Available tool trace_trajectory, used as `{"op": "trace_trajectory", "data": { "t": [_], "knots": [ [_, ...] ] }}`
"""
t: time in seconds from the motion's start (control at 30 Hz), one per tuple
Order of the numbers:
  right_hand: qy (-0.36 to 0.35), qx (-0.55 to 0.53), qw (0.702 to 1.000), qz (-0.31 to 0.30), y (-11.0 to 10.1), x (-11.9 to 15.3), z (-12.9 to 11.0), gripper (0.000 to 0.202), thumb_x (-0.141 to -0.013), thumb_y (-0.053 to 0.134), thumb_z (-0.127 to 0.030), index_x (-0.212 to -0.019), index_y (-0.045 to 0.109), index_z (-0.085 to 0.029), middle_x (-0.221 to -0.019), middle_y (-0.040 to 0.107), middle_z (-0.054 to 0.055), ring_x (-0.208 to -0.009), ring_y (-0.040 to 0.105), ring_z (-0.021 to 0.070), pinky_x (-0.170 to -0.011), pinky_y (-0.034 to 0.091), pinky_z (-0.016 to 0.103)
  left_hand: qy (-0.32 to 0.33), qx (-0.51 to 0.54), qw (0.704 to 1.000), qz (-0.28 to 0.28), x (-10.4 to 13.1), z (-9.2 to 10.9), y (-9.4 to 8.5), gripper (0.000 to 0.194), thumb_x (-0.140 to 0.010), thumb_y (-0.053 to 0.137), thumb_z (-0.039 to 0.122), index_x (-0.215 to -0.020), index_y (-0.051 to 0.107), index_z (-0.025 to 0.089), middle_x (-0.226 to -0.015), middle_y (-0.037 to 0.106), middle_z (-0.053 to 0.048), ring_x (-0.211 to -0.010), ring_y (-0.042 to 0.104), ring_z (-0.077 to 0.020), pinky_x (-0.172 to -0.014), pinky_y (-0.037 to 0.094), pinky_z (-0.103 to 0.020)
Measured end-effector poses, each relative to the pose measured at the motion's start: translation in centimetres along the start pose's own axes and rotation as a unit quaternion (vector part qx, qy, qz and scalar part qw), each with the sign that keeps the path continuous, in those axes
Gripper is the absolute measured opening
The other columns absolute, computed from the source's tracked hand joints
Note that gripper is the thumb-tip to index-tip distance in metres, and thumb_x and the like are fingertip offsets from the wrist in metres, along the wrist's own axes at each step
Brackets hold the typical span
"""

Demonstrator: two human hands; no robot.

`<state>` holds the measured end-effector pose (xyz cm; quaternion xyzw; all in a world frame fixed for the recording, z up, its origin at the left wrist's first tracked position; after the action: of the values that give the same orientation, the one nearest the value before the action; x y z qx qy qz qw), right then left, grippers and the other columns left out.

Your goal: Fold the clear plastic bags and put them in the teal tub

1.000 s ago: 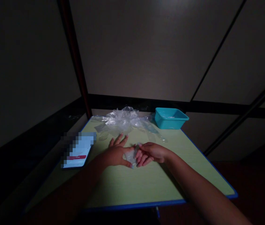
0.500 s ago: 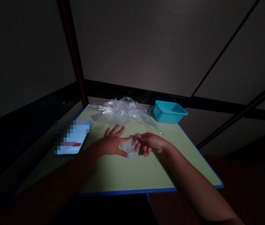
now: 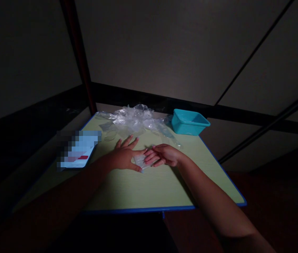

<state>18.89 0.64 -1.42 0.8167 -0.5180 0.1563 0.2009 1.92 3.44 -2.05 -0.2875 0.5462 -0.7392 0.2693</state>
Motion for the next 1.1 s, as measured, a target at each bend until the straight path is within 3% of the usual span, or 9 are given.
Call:
{"op": "trace_trajectory", "data": {
  "t": [0.3,0.6,0.73,0.8,0.9,1.0,1.1],
  "knots": [
    [0.016,0.017,0.999,0.025,-0.1,0.3,-0.3,0.035,-0.098,0.031,-0.025,-0.088,0.061,-0.01,-0.074,0.07,0.009,-0.066,0.07,0.0166,-0.047,0.056,0.025,0.0,0.003,1.0,-0.005,0.0,0.0,0.0,0.089,-0.06,0.06,0.076,-0.139,0.032,0.044,-0.156,0.001,-0.007,-0.14,-0.012,-0.0383,-0.103,0.001,-0.067],
    [0.015,0.031,0.999,0.036,-0.1,0.4,-0.3,0.032,-0.097,0.032,-0.025,-0.092,0.06,-0.011,-0.074,0.07,0.009,-0.067,0.07,0.0177,-0.049,0.056,0.027,0.0,0.001,1.0,0.013,0.2,0.0,0.0,0.083,-0.064,0.061,0.072,-0.138,0.034,0.045,-0.157,0.003,-0.004,-0.141,-0.01,-0.0386,-0.102,-0.007,-0.067],
    [-0.037,0.01,0.999,0.03,-0.2,0.3,-0.7,0.038,-0.097,0.033,-0.032,-0.094,0.064,-0.01,-0.077,0.071,0.01,-0.064,0.069,0.0159,-0.052,0.054,0.025,0.0,0.004,1.0,0.009,0.2,0.0,0.1,0.081,-0.064,0.06,0.073,-0.137,0.036,0.046,-0.157,0.003,-0.004,-0.141,-0.01,-0.0382,-0.101,-0.006,-0.068],
    [-0.086,-0.033,0.996,0.014,-0.1,0.7,-1.3,0.048,-0.098,0.027,-0.039,-0.096,0.065,-0.01,-0.087,0.072,0.012,-0.071,0.069,0.0156,-0.062,0.055,0.026,0.0,0.004,1.0,0.008,0.2,0.0,0.1,0.079,-0.064,0.059,0.073,-0.136,0.039,0.045,-0.157,0.003,-0.003,-0.141,-0.01,-0.0392,-0.101,-0.006,-0.069],
    [-0.167,-0.086,0.982,-0.004,0.4,2.0,-2.5,0.061,-0.098,0.012,-0.047,-0.107,0.062,-0.014,-0.115,0.065,0.014,-0.099,0.065,0.0172,-0.085,0.051,0.031,0.006,0.005,1.0,0.017,0.3,0.1,0.1,0.078,-0.065,0.059,0.073,-0.135,0.041,0.044,-0.157,0.006,-0.002,-0.14,-0.009,-0.0398,-0.102,-0.007,-0.068],
    [-0.218,-0.053,0.974,0.02,0.9,3.5,-3.1,0.072,-0.094,-0.003,-0.052,-0.123,0.054,-0.018,-0.137,0.05,0.012,-0.123,0.051,0.0176,-0.097,0.044,0.034,0.011,0.013,1.0,0.025,0.5,0.1,0.1,0.079,-0.065,0.061,0.072,-0.136,0.039,0.044,-0.156,0.008,-0.002,-0.141,-0.009,-0.0383,-0.103,-0.008,-0.067],
    [-0.227,0.021,0.973,0.039,1.2,4.5,-2.8,0.08,-0.089,-0.013,-0.056,-0.133,0.046,-0.023,-0.145,0.04,0.009,-0.13,0.043,0.017,-0.101,0.04,0.035,0.015,0.028,0.999,0.027,0.6,0.2,0.1,0.081,-0.063,0.062,0.072,-0.136,0.039,0.045,-0.156,0.008,-0.002,-0.141,-0.01,-0.0368,-0.103,-0.009,-0.066]
  ]
}}
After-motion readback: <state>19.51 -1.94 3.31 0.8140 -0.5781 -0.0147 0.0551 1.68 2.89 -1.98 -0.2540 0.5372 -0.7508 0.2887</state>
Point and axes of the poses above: each hand's wrist, its own x-axis away from the middle knuckle, its own y-axis out of the palm, z = x × y, the point moved 4 cm from there along -x, towards the middle knuckle
